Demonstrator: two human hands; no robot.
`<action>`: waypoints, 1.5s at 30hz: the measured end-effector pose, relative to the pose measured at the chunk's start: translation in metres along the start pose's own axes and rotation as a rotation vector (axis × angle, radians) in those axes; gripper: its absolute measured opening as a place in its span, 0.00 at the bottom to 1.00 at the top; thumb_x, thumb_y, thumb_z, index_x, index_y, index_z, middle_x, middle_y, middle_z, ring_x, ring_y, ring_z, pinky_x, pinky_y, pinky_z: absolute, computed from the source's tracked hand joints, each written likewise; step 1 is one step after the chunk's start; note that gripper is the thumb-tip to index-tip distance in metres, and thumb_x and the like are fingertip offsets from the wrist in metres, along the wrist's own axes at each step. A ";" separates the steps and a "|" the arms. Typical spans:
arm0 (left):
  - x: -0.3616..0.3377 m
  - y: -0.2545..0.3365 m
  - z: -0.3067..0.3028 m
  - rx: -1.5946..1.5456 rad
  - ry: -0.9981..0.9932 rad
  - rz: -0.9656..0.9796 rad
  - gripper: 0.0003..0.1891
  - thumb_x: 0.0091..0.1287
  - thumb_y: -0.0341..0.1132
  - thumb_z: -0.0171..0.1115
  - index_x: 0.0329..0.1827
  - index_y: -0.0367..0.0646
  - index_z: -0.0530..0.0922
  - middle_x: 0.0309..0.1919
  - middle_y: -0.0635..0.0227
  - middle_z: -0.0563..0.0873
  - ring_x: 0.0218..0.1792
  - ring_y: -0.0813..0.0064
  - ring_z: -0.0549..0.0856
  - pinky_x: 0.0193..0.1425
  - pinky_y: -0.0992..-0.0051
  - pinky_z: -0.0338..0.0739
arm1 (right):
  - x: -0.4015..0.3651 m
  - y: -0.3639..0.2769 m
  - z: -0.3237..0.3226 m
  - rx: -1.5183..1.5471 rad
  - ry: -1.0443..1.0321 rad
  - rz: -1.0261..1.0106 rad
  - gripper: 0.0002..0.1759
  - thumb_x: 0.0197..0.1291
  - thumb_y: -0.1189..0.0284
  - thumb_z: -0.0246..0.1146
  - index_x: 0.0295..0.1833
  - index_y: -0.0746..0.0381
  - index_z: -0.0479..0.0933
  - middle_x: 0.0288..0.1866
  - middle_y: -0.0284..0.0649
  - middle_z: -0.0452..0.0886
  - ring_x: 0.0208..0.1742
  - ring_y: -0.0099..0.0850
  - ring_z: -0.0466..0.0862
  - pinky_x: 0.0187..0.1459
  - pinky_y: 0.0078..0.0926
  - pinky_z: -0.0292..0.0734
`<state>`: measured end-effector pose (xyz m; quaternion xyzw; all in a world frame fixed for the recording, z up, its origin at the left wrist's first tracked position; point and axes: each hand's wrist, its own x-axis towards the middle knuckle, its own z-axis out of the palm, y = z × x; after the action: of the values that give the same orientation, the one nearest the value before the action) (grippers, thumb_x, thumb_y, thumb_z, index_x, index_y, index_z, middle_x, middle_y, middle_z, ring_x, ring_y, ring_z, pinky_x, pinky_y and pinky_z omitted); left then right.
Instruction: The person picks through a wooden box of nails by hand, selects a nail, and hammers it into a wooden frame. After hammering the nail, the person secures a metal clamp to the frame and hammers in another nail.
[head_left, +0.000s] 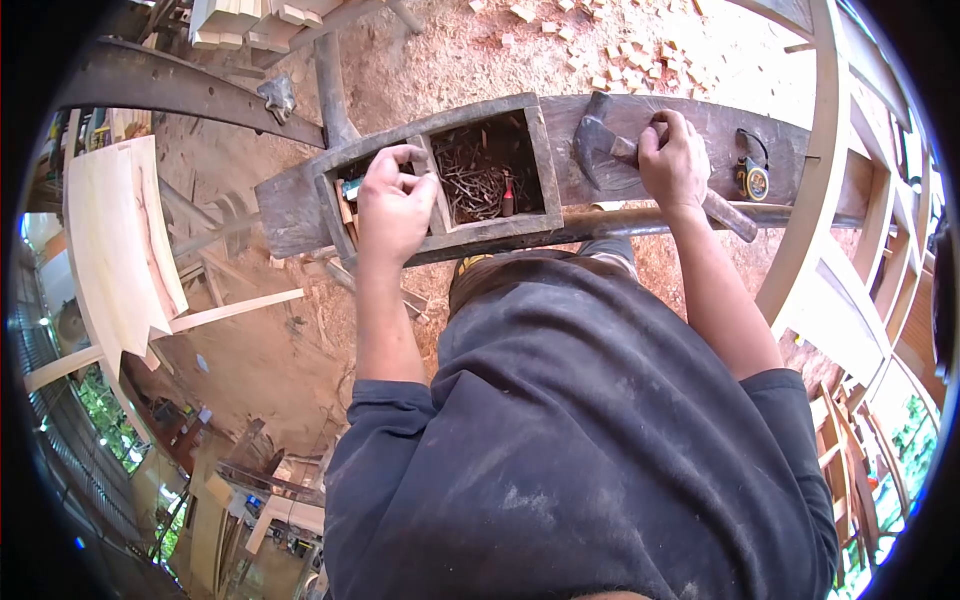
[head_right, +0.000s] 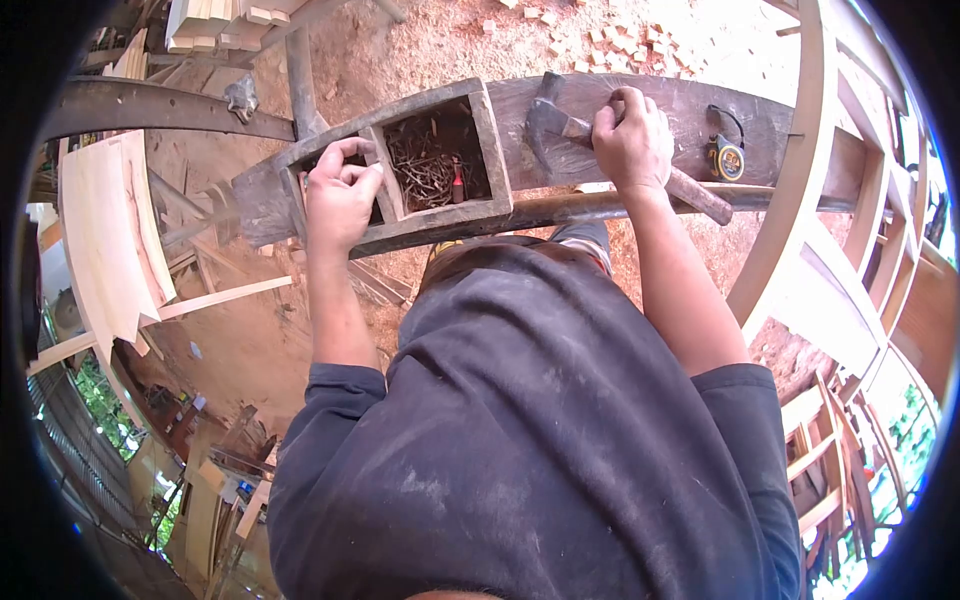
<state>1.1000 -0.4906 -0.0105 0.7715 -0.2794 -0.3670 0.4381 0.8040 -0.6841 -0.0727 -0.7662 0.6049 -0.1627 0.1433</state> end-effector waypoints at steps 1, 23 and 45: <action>-0.001 0.001 0.004 0.218 0.017 0.110 0.07 0.66 0.23 0.67 0.45 0.32 0.82 0.43 0.65 0.89 0.32 0.81 0.88 0.38 0.80 0.80 | -0.001 0.000 0.000 -0.004 -0.005 -0.001 0.14 0.65 0.63 0.61 0.53 0.55 0.82 0.49 0.46 0.86 0.53 0.49 0.85 0.57 0.47 0.79; 0.008 -0.005 -0.002 0.796 -0.078 0.742 0.04 0.54 0.27 0.65 0.29 0.47 0.86 0.33 0.73 0.89 0.45 0.68 0.85 0.57 0.62 0.67 | -0.001 0.001 0.001 -0.025 -0.002 0.015 0.14 0.65 0.62 0.60 0.52 0.54 0.82 0.48 0.44 0.86 0.53 0.47 0.85 0.56 0.45 0.79; 0.004 0.027 0.012 0.506 -0.319 0.044 0.07 0.68 0.27 0.66 0.44 0.33 0.86 0.26 0.66 0.88 0.29 0.79 0.84 0.36 0.74 0.78 | -0.004 0.003 0.000 -0.028 0.049 -0.005 0.14 0.63 0.62 0.61 0.51 0.54 0.82 0.48 0.43 0.86 0.53 0.47 0.84 0.57 0.45 0.79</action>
<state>1.0902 -0.5115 0.0076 0.7825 -0.4440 -0.3928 0.1903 0.8010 -0.6813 -0.0741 -0.7654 0.6086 -0.1733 0.1174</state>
